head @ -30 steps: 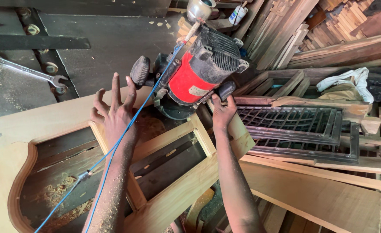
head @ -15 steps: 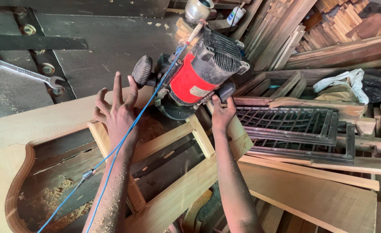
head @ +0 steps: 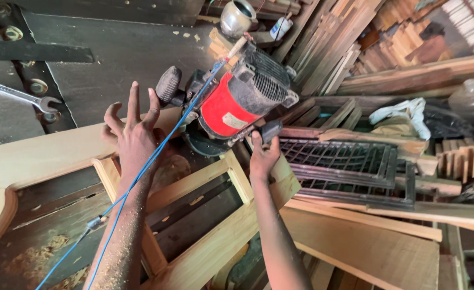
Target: The person uses a handheld electric router to shape the edges of a wooden frame placed on a workbench. They guide the tool along the inner and outer edges of the frame, creating a smooth profile and generating wood shavings.
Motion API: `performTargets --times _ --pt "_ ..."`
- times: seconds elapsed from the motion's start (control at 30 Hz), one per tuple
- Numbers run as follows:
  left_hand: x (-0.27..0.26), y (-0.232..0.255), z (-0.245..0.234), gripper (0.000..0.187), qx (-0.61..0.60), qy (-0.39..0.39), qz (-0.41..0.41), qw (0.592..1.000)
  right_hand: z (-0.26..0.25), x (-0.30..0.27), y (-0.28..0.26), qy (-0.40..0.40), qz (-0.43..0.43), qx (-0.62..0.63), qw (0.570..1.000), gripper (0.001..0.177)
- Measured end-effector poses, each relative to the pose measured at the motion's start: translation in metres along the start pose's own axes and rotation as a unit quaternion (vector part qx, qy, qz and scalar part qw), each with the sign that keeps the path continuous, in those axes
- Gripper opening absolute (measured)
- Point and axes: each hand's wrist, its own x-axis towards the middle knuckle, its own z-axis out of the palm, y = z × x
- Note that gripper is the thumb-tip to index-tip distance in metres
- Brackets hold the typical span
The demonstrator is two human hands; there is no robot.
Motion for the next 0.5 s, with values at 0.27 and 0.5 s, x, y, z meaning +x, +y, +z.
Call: performTargets --times 0.27,0.5 --pt "0.025 -0.008 0.018 0.087 -0.073 0.02 0.02 0.997 -0.003 -0.014 -0.016 0.013 0.003 -0.044 0.999 0.033" --pt "0.023 -0.001 -0.001 0.085 -0.19 -0.014 -0.001 0.982 -0.005 0.002 -0.008 -0.02 0.027 -0.044 0.998 0.032"
